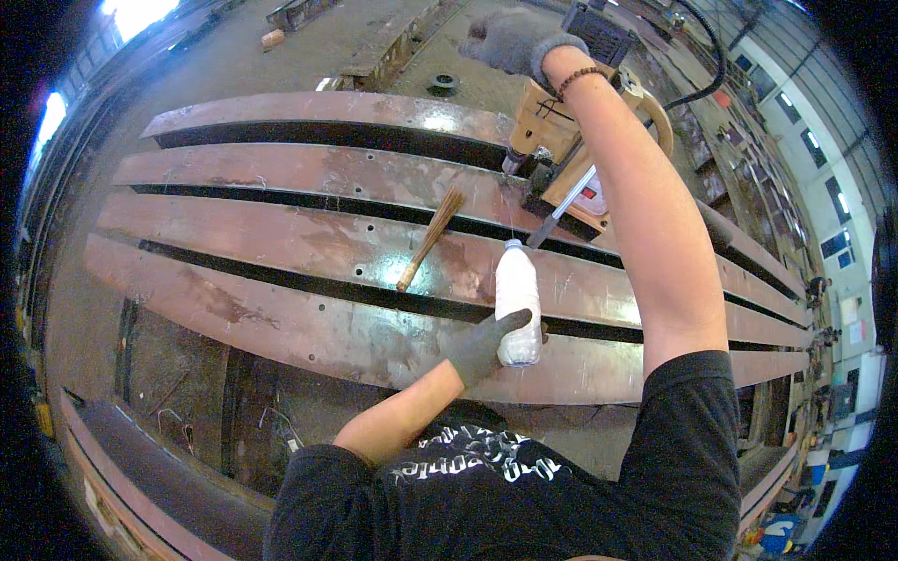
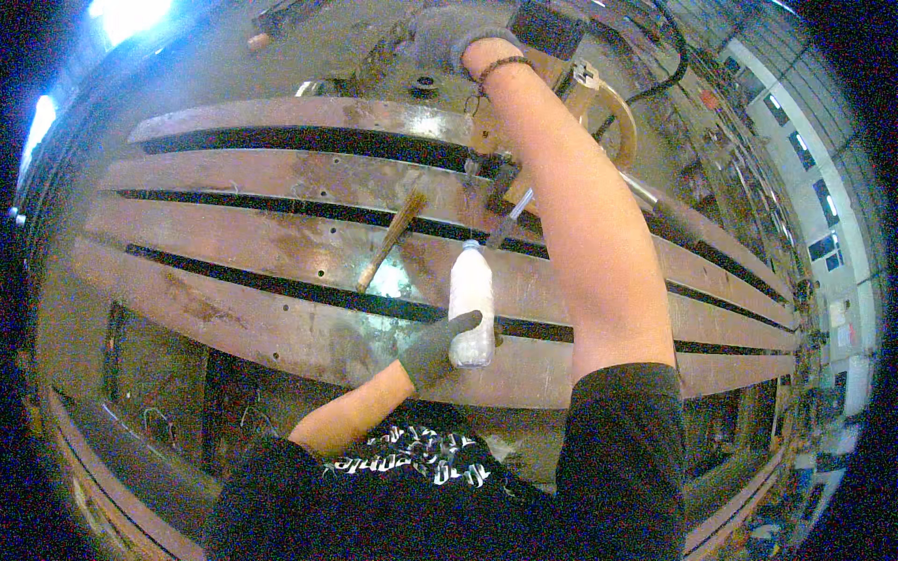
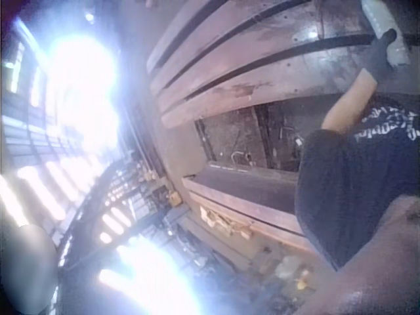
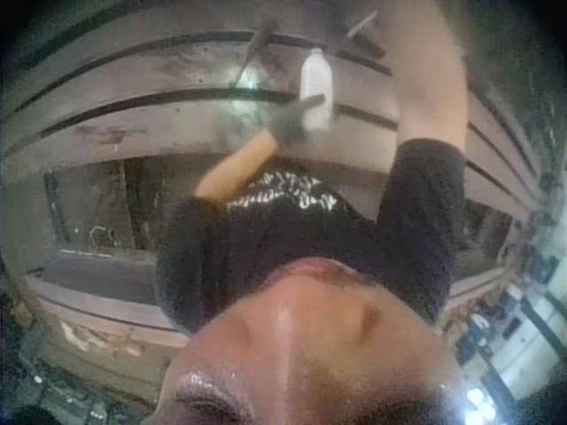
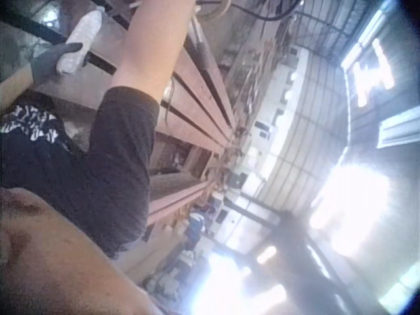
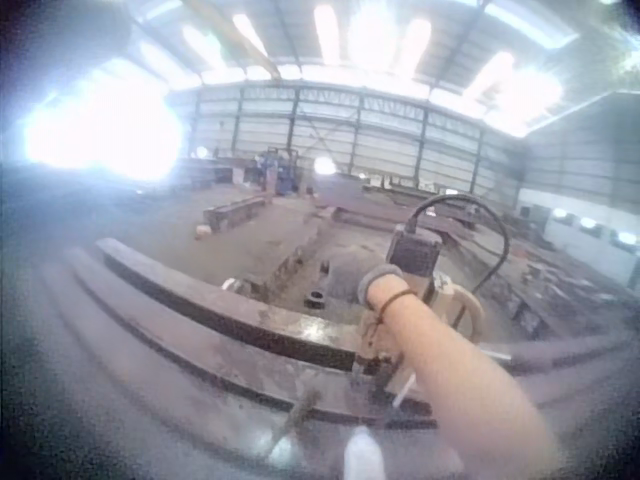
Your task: The person operates a drill press on a metal workbench, repeatedly drilling holes into a metal sheet. They apply liquid from a white bottle onto the drill bit and work area, then use a brush to clear debris. The person adjusts the drill press and continues drilling at different locations on the sheet.
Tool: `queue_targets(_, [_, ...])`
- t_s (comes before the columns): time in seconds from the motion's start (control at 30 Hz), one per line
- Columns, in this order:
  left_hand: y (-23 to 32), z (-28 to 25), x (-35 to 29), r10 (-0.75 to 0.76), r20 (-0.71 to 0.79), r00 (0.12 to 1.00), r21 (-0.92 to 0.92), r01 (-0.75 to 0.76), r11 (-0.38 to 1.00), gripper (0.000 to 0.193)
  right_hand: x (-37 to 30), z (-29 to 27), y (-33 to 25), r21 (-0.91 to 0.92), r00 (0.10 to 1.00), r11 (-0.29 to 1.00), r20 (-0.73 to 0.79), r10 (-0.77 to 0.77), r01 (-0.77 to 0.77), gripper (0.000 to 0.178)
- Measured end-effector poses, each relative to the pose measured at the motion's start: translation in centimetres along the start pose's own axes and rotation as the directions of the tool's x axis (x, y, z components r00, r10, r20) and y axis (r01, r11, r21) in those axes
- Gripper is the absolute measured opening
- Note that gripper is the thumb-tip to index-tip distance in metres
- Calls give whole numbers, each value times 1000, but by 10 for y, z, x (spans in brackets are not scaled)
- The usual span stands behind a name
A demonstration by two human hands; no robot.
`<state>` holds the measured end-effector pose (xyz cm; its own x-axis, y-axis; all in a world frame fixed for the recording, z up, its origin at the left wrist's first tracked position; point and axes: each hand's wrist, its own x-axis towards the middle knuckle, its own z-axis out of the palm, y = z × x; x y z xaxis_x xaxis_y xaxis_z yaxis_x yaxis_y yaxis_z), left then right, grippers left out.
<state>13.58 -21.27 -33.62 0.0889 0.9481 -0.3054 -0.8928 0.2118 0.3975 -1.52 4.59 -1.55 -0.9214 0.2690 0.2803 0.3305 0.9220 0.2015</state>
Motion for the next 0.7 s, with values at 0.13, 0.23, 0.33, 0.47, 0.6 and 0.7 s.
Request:
queue_targets(0.13, [12, 3, -7, -15, 8, 1000, 44, 14, 999, 51, -10, -13, -10, -25, 997, 999, 65, 32, -31, 42])
queue_targets(0.23, [18, 8, -12, -37, -40, 998, 92, 41, 995, 52, -3, -15, -8, -91, 982, 995, 178, 64, -48, 45])
queue_targets(0.33, [14, 3, -8, -3, -13, 1000, 68, 4, 998, 53, -7, -17, -12, -85, 983, 993, 159, 95, -83, 48])
queue_targets(0.47, [11, 2, -5, 34, 29, 999, 38, -35, 999, 53, -6, -18, -13, -109, 975, 991, 198, 100, -79, 51])
queue_targets(0.6, [14, 3, -4, 6, 27, 1000, 65, -8, 998, 49, -8, -30, -20, -155, 956, 982, 252, 149, -112, 53])
queue_targets(0.7, [17, 6, -5, 0, -36, 999, 58, 2, 998, 49, -14, -36, -29, -152, 949, 981, 272, 162, -124, 53])
